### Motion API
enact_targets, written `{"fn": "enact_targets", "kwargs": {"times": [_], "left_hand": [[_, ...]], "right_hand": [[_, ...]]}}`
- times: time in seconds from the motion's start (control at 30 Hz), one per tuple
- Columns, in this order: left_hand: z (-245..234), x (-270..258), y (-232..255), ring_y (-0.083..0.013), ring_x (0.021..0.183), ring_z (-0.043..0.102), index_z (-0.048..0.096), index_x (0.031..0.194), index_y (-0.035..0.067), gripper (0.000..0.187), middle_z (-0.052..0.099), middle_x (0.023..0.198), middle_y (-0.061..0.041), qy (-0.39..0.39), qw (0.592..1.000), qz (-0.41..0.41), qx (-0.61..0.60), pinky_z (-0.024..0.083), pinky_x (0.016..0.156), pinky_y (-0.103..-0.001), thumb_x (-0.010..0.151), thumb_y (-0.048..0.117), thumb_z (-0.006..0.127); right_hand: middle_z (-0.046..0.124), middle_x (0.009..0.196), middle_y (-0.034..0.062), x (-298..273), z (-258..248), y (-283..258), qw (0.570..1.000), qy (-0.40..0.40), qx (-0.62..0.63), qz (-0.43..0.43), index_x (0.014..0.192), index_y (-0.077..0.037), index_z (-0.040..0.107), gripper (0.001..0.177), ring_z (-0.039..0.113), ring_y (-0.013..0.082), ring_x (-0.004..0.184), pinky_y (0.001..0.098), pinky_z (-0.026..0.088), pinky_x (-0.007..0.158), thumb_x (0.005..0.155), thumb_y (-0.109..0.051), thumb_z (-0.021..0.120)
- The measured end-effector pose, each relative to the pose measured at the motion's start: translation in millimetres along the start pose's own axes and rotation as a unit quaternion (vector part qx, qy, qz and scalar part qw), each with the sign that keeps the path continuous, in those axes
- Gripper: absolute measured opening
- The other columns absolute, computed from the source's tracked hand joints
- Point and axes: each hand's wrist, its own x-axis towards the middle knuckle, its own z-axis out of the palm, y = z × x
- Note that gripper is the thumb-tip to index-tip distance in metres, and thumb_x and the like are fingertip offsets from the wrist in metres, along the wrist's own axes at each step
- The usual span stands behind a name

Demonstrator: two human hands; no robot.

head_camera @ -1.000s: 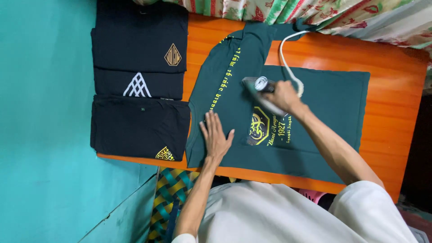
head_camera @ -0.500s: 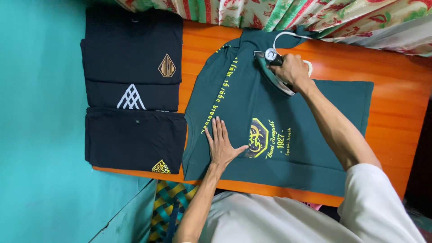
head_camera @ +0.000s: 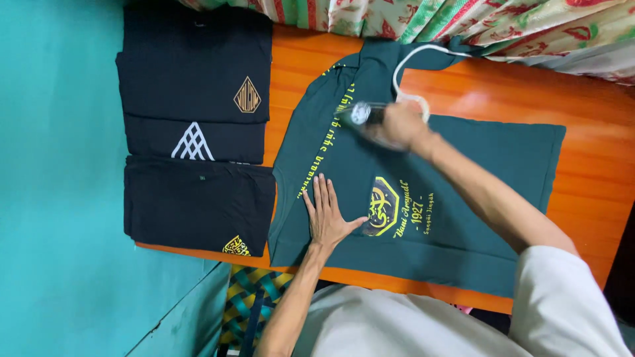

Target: Ironing a green t-shirt on a wooden table.

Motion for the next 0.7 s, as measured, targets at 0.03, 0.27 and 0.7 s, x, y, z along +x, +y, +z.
{"fn": "enact_targets", "kwargs": {"times": [0.03,0.27,0.7], "left_hand": [[-0.2,-1.2,0.6,-0.0408,0.159,0.010,0.018,0.158,-0.011,0.138,0.014,0.168,-0.031,0.000,1.000,-0.001,-0.001,0.005,0.124,-0.067,0.071,0.084,0.068],[-4.5,0.6,0.0,-0.0410,0.158,0.010,0.018,0.157,-0.012,0.139,0.013,0.167,-0.032,0.008,1.000,0.001,-0.004,0.005,0.123,-0.068,0.070,0.085,0.067],[-5.8,2.3,-1.1,-0.0407,0.159,0.011,0.021,0.158,-0.011,0.134,0.015,0.168,-0.030,0.012,0.999,-0.008,-0.034,0.006,0.125,-0.066,0.072,0.081,0.068]], "right_hand": [[0.074,0.089,0.0270,13.7,2.2,17.1,1.000,-0.001,-0.001,0.000,0.091,0.001,0.078,0.060,0.075,0.0412,0.081,0.0485,0.060,0.077,0.091,-0.059,0.074],[0.071,0.087,0.0315,45.6,12.9,53.0,0.983,0.100,0.148,0.049,0.092,0.005,0.073,0.054,0.071,0.0468,0.080,0.0537,0.056,0.069,0.084,-0.047,0.082],[0.071,0.081,0.0306,51.1,12.0,29.6,0.977,0.163,0.121,0.071,0.091,0.003,0.075,0.053,0.070,0.0468,0.071,0.0547,0.057,0.061,0.081,-0.048,0.084]]}}
